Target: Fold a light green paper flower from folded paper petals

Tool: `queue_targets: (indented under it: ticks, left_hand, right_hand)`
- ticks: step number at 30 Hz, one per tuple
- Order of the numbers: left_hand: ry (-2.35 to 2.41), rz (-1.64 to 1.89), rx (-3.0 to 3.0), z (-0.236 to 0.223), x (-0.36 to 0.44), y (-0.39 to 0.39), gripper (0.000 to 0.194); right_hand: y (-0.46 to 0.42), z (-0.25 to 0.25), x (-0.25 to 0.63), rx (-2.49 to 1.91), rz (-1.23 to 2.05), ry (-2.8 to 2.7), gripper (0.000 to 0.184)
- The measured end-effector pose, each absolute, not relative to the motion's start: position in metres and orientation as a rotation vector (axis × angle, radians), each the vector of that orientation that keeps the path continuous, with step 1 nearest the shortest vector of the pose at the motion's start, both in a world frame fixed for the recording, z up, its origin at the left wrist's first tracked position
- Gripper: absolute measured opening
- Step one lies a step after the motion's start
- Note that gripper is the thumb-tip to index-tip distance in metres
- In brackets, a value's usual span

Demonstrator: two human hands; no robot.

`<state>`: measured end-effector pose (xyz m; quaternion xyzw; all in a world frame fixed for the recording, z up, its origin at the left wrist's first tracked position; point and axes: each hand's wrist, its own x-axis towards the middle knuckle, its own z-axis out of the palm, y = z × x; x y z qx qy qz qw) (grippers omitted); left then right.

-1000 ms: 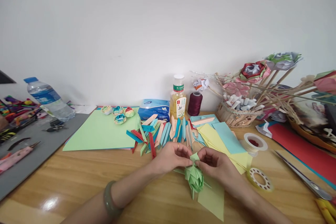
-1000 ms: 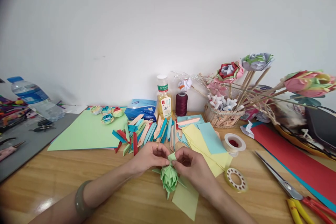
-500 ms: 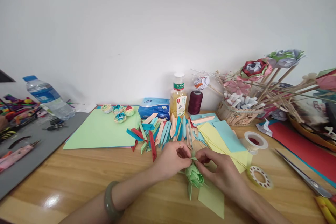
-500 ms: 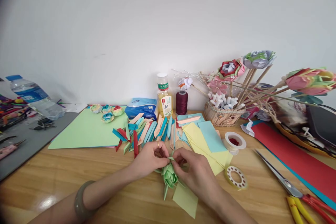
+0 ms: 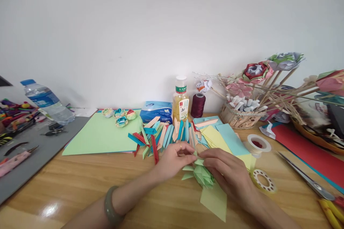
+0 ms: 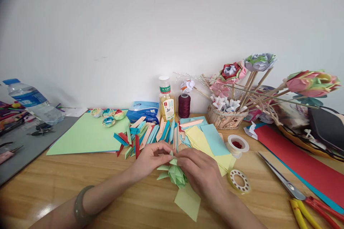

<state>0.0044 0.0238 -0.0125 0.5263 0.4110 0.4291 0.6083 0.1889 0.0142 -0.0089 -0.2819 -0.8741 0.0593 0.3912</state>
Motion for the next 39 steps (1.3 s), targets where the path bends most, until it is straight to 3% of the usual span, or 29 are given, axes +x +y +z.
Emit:
queue_targets:
  ticks: [3, 5, 8, 11, 16, 25, 39]
  left_hand:
    - [0.997, 1.199, 1.302, -0.016, 0.004, 0.022, 0.013]
    - [1.010, 1.332, 1.460, -0.016, 0.005, 0.019, 0.006]
    - [1.014, 1.423, 1.758, -0.015, 0.007, 0.012, 0.007]
    - [1.022, 1.431, 1.894, -0.016, 0.009, 0.008, 0.010]
    - [0.995, 1.359, 1.615, -0.020, 0.010, 0.008, 0.005]
    - [0.970, 1.268, 1.181, -0.016, 0.010, 0.013, 0.016]
    - [0.888, 1.269, 0.967, -0.017, 0.009, 0.017, 0.022]
  right_hand:
    - [0.011, -0.001, 0.189, -0.871, 0.162, -2.058, 0.011]
    - [0.008, 0.004, 0.186, -1.049, 0.401, -1.978, 0.007]
    - [0.006, 0.008, 0.181, -1.251, 0.799, -1.892, 0.018]
    - [0.008, 0.006, 0.176, -1.250, 0.960, -1.843, 0.024]
    - [0.012, -0.001, 0.177, -1.258, 1.023, -1.796, 0.027]
    - [0.017, -0.006, 0.181, -1.248, 0.958, -1.877, 0.027]
    - [0.015, -0.002, 0.185, -1.249, 0.862, -1.946, 0.028]
